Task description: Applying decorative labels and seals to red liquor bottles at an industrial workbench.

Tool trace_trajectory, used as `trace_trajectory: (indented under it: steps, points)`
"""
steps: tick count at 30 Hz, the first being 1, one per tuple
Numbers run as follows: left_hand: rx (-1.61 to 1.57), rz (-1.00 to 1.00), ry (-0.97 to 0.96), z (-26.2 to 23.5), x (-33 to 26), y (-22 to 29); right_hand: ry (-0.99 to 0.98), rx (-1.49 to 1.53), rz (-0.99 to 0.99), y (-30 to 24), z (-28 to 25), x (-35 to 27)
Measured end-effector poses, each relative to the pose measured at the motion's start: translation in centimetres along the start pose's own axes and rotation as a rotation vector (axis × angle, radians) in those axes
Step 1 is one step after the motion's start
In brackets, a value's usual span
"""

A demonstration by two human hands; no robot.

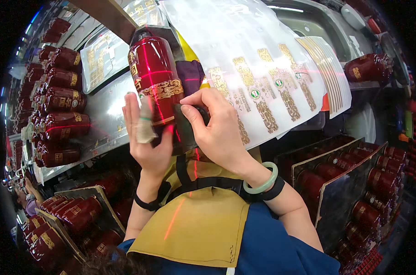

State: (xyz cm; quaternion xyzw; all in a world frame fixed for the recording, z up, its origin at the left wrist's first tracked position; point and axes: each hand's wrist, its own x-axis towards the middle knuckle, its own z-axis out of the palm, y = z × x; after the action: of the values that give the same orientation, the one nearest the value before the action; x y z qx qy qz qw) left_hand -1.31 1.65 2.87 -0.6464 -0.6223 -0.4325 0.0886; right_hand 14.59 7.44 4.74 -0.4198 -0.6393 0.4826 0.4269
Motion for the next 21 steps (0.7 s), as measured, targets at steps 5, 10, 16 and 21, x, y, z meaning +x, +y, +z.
trace_trajectory:
  steps: [5, 10, 16, 21]
  points:
    - [-0.042, 0.061, -0.055, 0.9, -0.1, -1.1, 0.008, 0.07, 0.058, -0.2, 0.1, -0.1]
    - [-0.043, -0.104, -0.024, -0.1, -0.8, -1.2, 0.003, 0.004, -0.006, -0.2, 0.1, 0.2]
    - [0.044, 0.119, -0.111, 0.1, 0.1, -1.0, -0.006, 0.005, 0.037, 0.4, -0.2, 0.2]
    - [-0.095, -0.035, -0.051, -0.2, -1.8, -2.2, 0.058, -0.124, -0.005, 1.6, -1.2, 0.9]
